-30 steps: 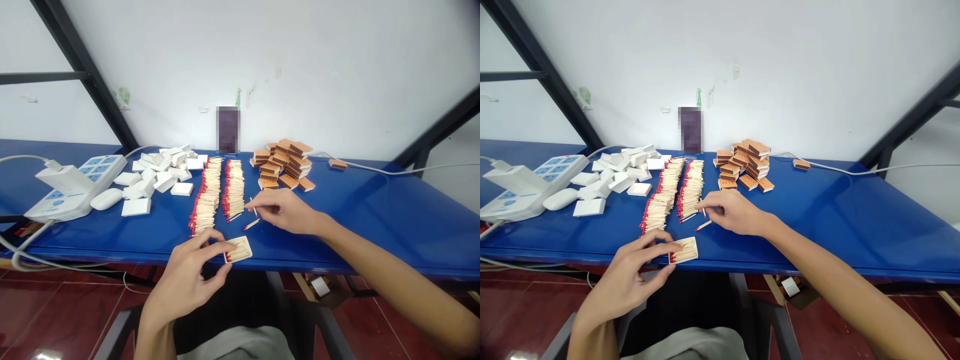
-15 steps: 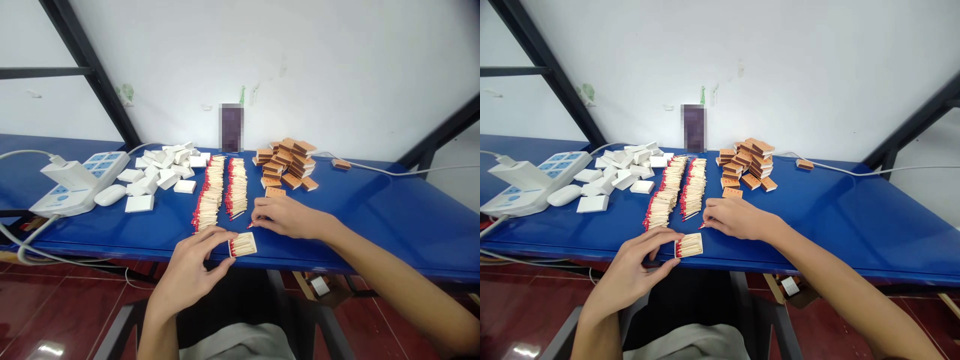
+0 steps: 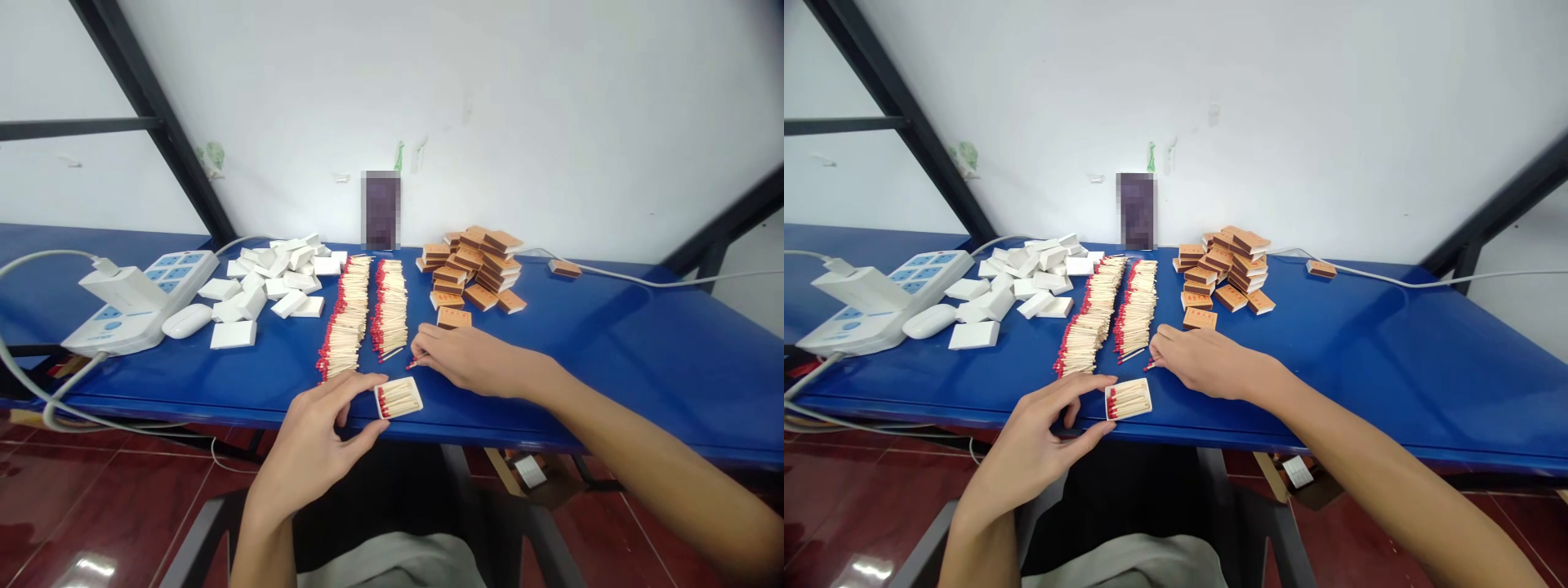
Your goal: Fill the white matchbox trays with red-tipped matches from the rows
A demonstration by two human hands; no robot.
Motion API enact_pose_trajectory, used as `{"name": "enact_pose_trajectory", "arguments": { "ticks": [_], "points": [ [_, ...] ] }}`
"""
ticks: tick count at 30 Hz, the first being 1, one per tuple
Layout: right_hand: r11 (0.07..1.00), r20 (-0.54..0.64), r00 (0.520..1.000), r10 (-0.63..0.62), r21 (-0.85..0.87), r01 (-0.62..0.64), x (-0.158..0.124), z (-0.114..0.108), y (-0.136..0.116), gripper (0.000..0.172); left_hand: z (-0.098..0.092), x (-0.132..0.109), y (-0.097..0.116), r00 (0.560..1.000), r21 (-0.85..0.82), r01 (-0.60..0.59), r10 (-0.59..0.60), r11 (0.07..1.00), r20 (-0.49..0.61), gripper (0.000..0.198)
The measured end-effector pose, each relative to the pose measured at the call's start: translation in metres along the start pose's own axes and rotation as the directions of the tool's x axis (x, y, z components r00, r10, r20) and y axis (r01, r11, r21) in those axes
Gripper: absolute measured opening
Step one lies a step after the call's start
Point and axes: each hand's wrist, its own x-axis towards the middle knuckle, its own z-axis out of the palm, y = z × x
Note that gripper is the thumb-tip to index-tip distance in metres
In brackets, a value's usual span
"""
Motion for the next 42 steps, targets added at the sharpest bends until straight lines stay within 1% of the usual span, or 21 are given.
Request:
{"name": "enact_pose_trajectory", "arguments": {
  "ticks": [2,4,6,8,10,13,17,19,21,23,25,27,29,31,33,37,42],
  "points": [
    [0.997,-0.029,1.0,-0.002,0.078,0.004,0.0,-0.002,-0.002,0.022,0.0,0.0,0.0,1.0,0.009,-0.001,0.001,1.0,-0.007,0.038],
    [0.982,-0.042,0.999,-0.034,0.182,0.041,0.002,-0.004,-0.007,0.022,0.001,0.0,0.0,1.0,0.026,-0.003,0.004,1.0,-0.022,0.038],
    [0.963,-0.026,0.996,-0.09,0.253,0.093,0.003,-0.003,-0.013,0.02,0.002,-0.001,0.0,0.999,0.039,-0.007,0.009,0.999,-0.032,0.04],
    [0.954,-0.002,0.992,-0.129,0.272,0.124,0.006,0.0,-0.018,0.017,0.003,-0.001,0.0,0.999,0.047,-0.015,0.016,0.999,-0.04,0.042],
    [0.951,-0.004,0.991,-0.132,0.282,0.128,0.009,0.004,-0.022,0.015,0.003,-0.001,0.0,0.999,0.05,-0.019,0.021,0.999,-0.042,0.042],
    [0.93,-0.047,0.991,-0.129,0.34,0.137,0.012,0.007,-0.025,0.012,0.003,-0.001,0.0,0.999,0.049,-0.015,0.017,0.999,-0.045,0.04],
    [0.881,-0.082,0.989,-0.122,0.449,0.146,0.011,0.005,-0.026,0.009,0.003,0.001,0.0,0.999,0.037,-0.009,0.01,0.999,-0.037,0.038],
    [0.87,-0.123,0.987,-0.102,0.47,0.148,0.009,0.004,-0.024,0.01,0.003,0.001,0.0,0.999,0.031,-0.009,0.01,0.999,-0.033,0.036],
    [0.884,-0.19,0.979,-0.069,0.443,0.148,0.008,0.005,-0.021,0.011,0.003,0.001,0.0,0.999,0.028,-0.008,0.008,1.0,-0.036,0.036],
    [0.923,-0.274,0.961,-0.024,0.365,0.127,0.007,0.007,-0.016,0.012,0.002,0.001,0.0,0.999,0.024,-0.006,0.007,1.0,-0.034,0.034],
    [0.962,-0.344,0.939,0.024,0.265,0.073,0.008,0.011,-0.01,0.013,0.001,0.002,0.001,1.0,0.017,-0.012,0.013,1.0,-0.018,0.03],
    [0.98,-0.373,0.926,0.06,0.2,0.017,0.011,0.015,-0.004,0.014,0.0,0.002,0.002,1.0,0.011,-0.028,0.028,1.0,0.012,0.026],
    [0.985,-0.35,0.935,0.057,0.172,0.004,0.014,0.019,0.0,0.015,-0.002,0.003,0.003,0.998,0.016,-0.046,0.046,0.999,0.038,0.026],
    [0.986,-0.298,0.955,0.011,0.163,0.04,0.017,0.023,0.002,0.017,-0.003,0.003,0.004,0.997,0.031,-0.055,0.054,0.998,0.051,0.028],
    [0.984,-0.264,0.963,-0.044,0.154,0.088,0.02,0.027,0.004,0.02,-0.003,0.002,0.004,0.998,0.035,-0.055,0.053,0.998,0.045,0.029],
    [0.987,-0.281,0.956,-0.082,0.112,0.118,0.022,0.031,0.006,0.024,-0.002,0.001,0.002,1.0,-0.011,-0.022,0.023,1.0,0.017,0.028],
    [0.99,-0.28,0.956,-0.083,0.083,0.11,0.023,0.031,0.006,0.025,-0.002,0.0,0.001,1.0,-0.04,-0.014,0.015,0.999,0.005,0.024]
  ]
}}
